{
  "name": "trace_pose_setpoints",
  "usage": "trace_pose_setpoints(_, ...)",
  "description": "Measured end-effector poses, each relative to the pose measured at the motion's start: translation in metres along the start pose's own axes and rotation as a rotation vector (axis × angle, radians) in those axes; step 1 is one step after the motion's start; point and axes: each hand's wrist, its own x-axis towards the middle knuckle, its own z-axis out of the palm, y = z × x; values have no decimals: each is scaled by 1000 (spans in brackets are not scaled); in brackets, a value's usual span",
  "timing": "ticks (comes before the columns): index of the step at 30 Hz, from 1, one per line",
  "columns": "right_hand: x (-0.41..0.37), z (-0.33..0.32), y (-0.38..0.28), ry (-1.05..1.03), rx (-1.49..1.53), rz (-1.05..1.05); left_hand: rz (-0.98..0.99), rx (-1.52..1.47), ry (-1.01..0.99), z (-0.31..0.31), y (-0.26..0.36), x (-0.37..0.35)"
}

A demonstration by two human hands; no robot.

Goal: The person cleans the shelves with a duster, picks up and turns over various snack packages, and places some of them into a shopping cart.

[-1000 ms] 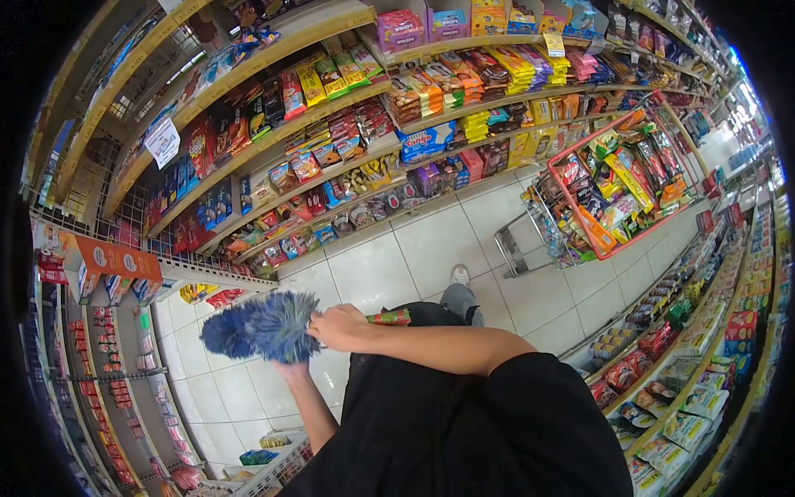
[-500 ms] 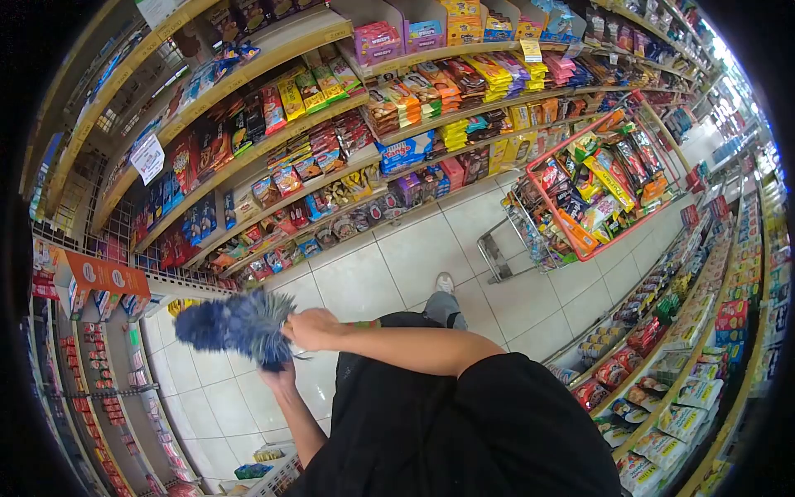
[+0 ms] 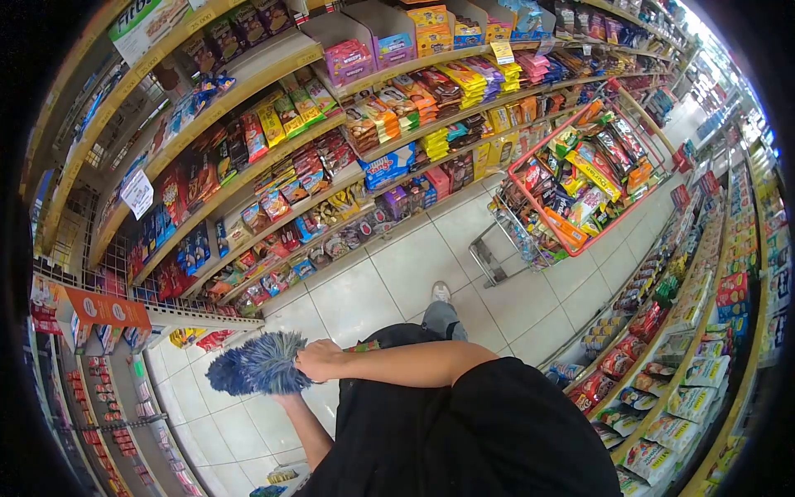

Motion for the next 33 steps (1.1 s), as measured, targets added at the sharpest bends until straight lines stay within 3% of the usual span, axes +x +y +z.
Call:
trace_pose_setpoints(3, 4, -14, 3, 67, 80, 91, 55, 168, 12, 16, -29, -11)
trace_pose_setpoints(7, 16, -38, 19, 50, 151, 235, -73, 528, 145, 0, -34, -15)
trace_pose_setpoints(9, 23, -37, 32, 51, 199, 282, -93, 482, 132, -37, -8, -8)
trace_pose_setpoints(10, 29, -36, 40, 55, 222, 304, -65, 424, 114, -25, -6, -9)
trace_pose_setpoints(12, 33, -33, 50, 29, 234, 289, 30, 270, 113, -29, 10, -4)
trace_pose_setpoints(14, 33, -29, 53, -5, 227, 249, 205, 136, 294, -32, 20, 21)
trace_pose_setpoints(15, 36, -16, 52, 92, 288, 268, 210, 127, 66, -52, 28, 38)
trace_pose_setpoints(16, 39, -8, 50, 23, 340, 252, 282, 111, 319, -7, 12, 37)
trace_pose_setpoints(18, 43, 2, 49, -116, 446, 219, 665, 506, 365, -4, 14, 64)
trace_pose_setpoints(19, 39, -8, 44, -345, 797, 384, 650, 456, 414, 10, 20, 70)
trace_pose_setpoints(21, 26, -29, 36, -347, 931, 442, 616, 350, 515, 36, 41, 81)
trace_pose_setpoints(22, 23, -37, 38, -352, 992, 468, 531, 268, 324, 41, 53, 82)
trace_pose_setpoints(24, 25, -44, 50, -282, 887, 429, 976, 677, 443, 72, 39, 85)
trace_pose_setpoints(26, 30, -43, 64, -165, 708, 384, 1040, 835, 439, 114, -11, 71)
trace_pose_setpoints(28, 30, -49, 79, -216, 777, 448, 1180, 1210, 178, 99, -45, 87)
trace_pose_setpoints(30, 30, -56, 101, -293, 936, 559, 1072, 1374, 27, 91, -84, 90)
trace_pose_setpoints(33, 16, -78, 135, -274, 1039, 641, 1021, 1443, -32, 101, -137, 85)
